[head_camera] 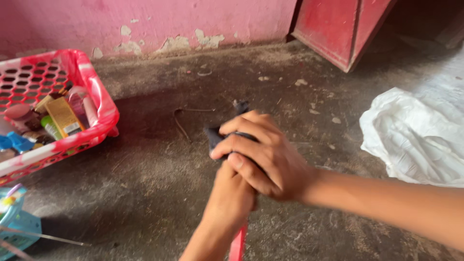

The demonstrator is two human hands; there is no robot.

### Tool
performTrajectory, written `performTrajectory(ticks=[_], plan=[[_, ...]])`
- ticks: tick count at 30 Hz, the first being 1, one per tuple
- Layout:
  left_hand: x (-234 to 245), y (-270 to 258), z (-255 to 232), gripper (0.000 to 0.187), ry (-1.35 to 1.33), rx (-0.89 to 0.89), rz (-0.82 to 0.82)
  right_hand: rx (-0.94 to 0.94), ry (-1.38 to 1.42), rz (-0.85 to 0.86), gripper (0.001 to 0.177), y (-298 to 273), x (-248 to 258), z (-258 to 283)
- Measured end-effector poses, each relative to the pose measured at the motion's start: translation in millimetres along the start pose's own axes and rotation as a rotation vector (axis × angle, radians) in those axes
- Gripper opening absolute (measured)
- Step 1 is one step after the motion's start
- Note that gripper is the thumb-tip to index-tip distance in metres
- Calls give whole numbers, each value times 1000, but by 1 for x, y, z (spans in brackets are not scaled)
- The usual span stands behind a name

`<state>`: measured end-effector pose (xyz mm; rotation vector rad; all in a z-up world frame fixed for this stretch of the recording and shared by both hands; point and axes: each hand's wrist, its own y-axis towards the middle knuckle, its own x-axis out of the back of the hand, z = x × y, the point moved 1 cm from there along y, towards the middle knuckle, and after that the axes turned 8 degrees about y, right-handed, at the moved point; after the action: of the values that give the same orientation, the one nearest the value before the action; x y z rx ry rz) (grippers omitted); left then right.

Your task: The person wipes multiple toothbrushes and dental flossers with a dark cloth on the floor, then places them into a blue basket. A red basket with toiletries is nearby.

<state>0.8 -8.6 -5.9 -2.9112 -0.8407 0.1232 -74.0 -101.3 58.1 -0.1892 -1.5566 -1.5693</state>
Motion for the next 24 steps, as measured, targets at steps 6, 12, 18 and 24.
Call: performTrajectory(ticks=[6, 12, 18, 24], plan=[[25, -12, -37, 20, 716, -32, -144, -410, 210, -23, 34, 18, -17, -35], [77, -22, -15, 15, 961, -115, -130, -949, 227, 21, 50, 43, -64, -61], [164, -59, -51, 20, 1145, -326, -161, -898, 14, 231, 59, 26, -81, -121], [237, -90, -120, 10, 833, 55, -224, -769, 273, 620, 40, -14, -100, -80]])
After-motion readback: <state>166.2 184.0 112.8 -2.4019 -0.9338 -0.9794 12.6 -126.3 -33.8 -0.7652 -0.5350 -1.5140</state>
